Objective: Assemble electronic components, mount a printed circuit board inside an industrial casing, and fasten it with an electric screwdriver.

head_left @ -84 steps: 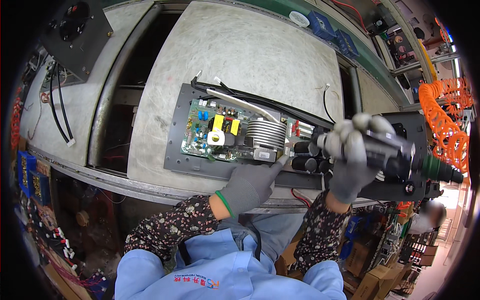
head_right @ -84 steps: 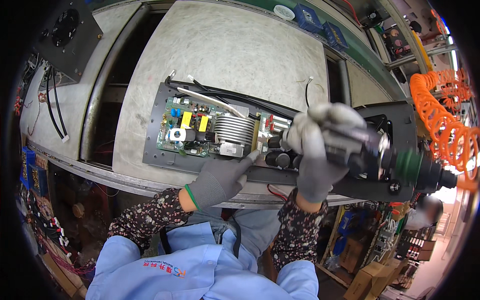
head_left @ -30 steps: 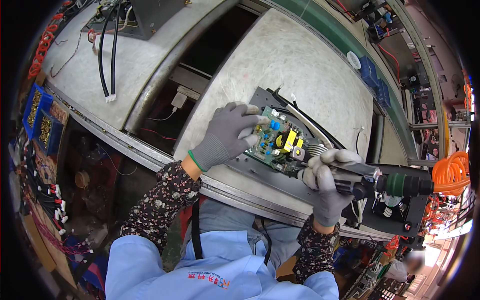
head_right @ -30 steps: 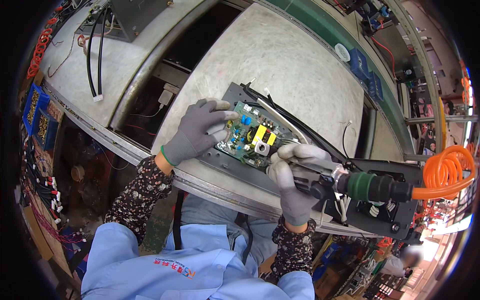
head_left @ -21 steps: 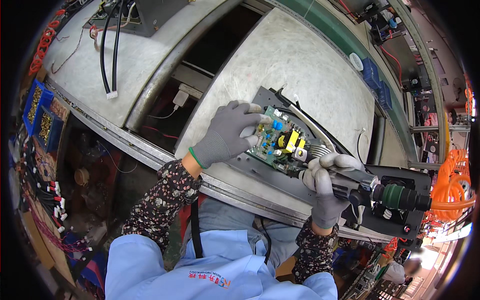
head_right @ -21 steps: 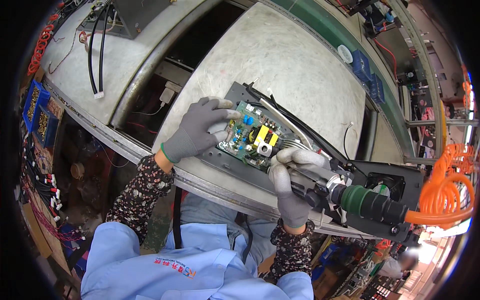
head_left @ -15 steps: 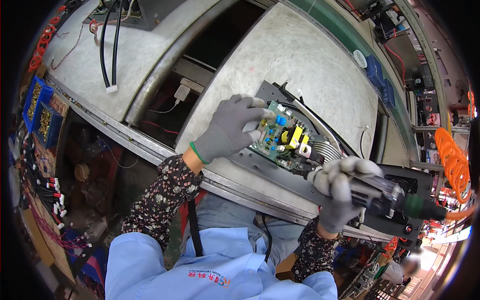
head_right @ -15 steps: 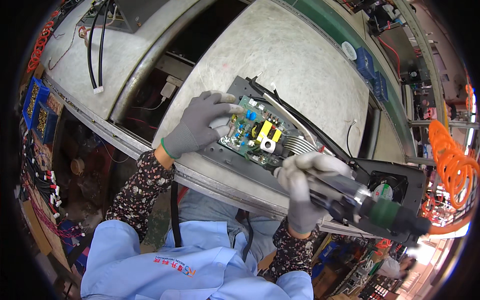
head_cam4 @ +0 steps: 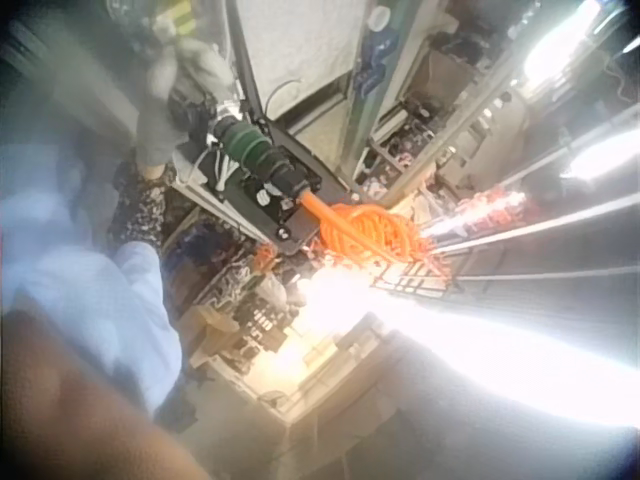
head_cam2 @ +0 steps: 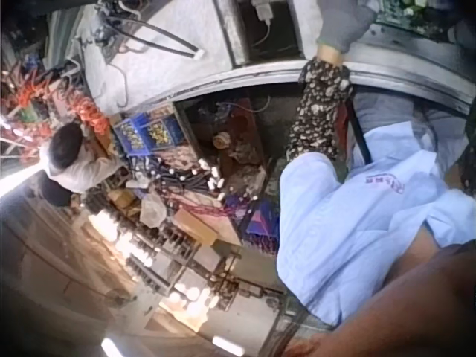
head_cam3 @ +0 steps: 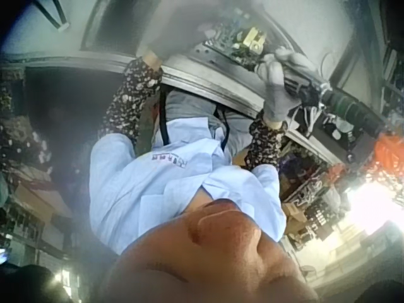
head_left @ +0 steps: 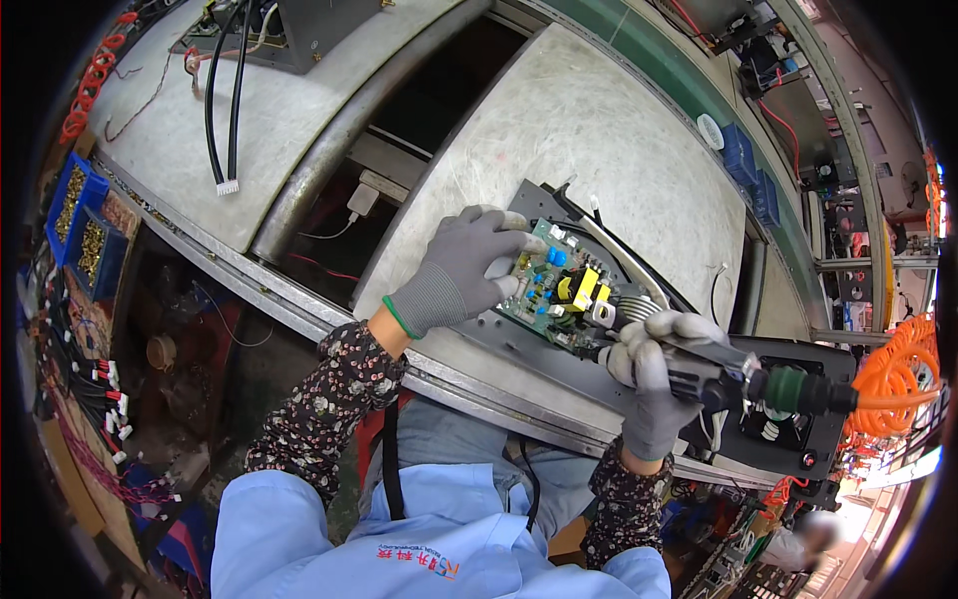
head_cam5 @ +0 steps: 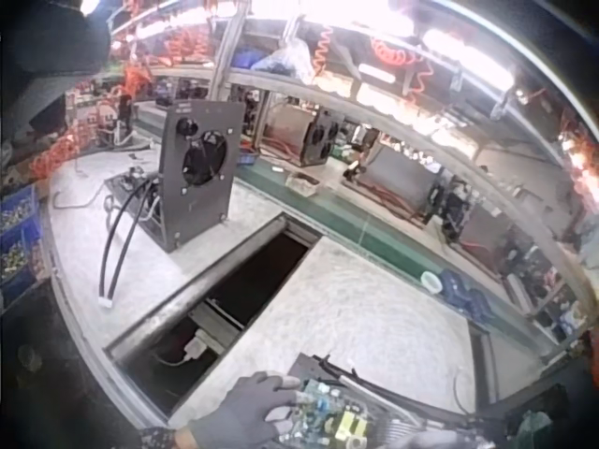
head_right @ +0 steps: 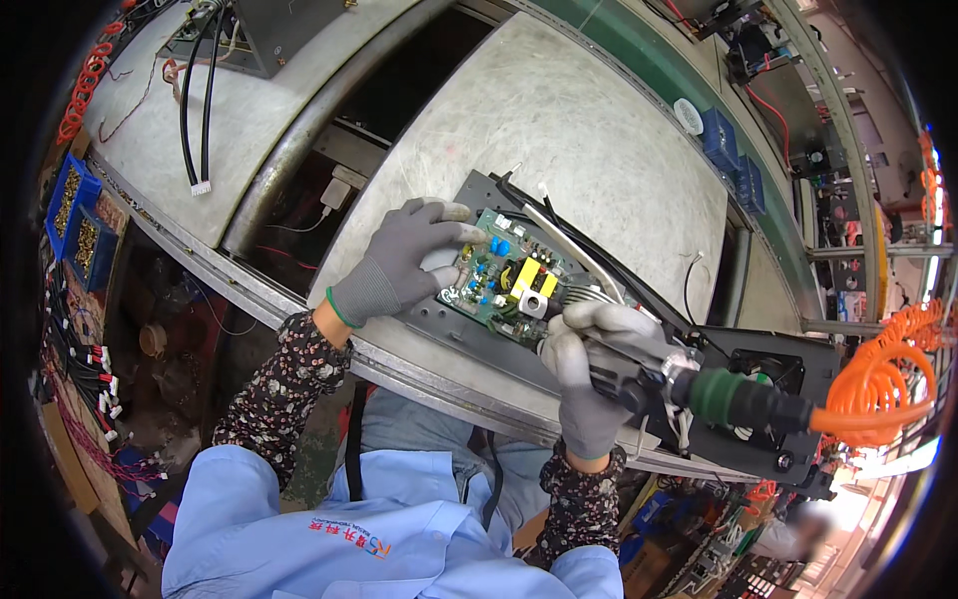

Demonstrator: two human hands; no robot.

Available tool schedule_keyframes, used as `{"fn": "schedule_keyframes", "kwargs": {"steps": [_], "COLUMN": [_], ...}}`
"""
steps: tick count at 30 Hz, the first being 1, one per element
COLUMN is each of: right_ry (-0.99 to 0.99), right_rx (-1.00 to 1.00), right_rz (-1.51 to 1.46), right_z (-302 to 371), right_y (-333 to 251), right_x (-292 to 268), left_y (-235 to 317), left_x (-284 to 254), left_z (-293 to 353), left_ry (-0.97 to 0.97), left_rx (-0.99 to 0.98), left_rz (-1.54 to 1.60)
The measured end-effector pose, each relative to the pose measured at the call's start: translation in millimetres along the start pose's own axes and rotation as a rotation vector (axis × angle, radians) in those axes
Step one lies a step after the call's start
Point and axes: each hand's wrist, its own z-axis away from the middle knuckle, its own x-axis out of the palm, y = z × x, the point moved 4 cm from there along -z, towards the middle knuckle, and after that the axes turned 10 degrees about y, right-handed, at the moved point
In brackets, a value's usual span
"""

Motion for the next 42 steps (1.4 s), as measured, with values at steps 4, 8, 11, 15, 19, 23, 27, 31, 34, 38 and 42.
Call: {"fn": "schedule_keyframes", "kwargs": {"steps": [4, 8, 11, 15, 19, 23, 27, 31, 34, 38, 42], "right_ry": [0.033, -0.024, 0.067, 0.034, -0.172, -0.276, -0.234, -0.206, -0.207, -0.080, -0.162], "right_rx": [-0.136, -0.205, 0.017, -0.069, -0.106, -0.263, -0.134, -0.107, -0.117, -0.009, 0.013], "right_rz": [-0.106, 0.200, -0.118, -0.260, -0.127, 0.109, 0.023, -0.033, 0.030, -0.185, -0.187], "right_z": [-2.6, 6.4, 1.4, -8.2, -8.8, -4.6, -7.4, -3.4, -5.4, -11.4, -9.7], "right_y": [-23.8, -5.4, -14.9, -36.7, -31.1, -1.3, -11.4, -6.9, 12.2, -5.9, -2.1], "right_x": [2.2, 12.9, 6.2, 40.7, 65.9, 80.3, 83.5, 79.1, 81.4, 74.3, 73.4], "left_y": [5.5, -0.1, -2.5, -3.3, -2.7, -4.2, -2.7, -2.3, -1.8, -3.3, -0.7], "left_x": [-5.4, -2.0, 1.9, -1.4, 0.1, -0.4, -0.9, -2.0, -0.3, 0.2, -2.9], "left_z": [-3.7, 1.3, -3.1, -2.7, -2.3, -2.2, -1.0, -1.3, -0.2, -1.4, -1.8], "left_ry": [-0.001, -0.032, 0.002, 0.014, -0.012, -0.001, -0.055, -0.054, -0.015, -0.019, 0.002], "left_rx": [0.030, -0.013, 0.018, 0.010, -0.020, -0.027, -0.060, -0.041, -0.059, -0.084, -0.005], "left_rz": [-0.016, -0.007, 0.029, 0.076, 0.062, 0.069, 0.053, 0.012, 0.064, 0.065, 0.020]}}
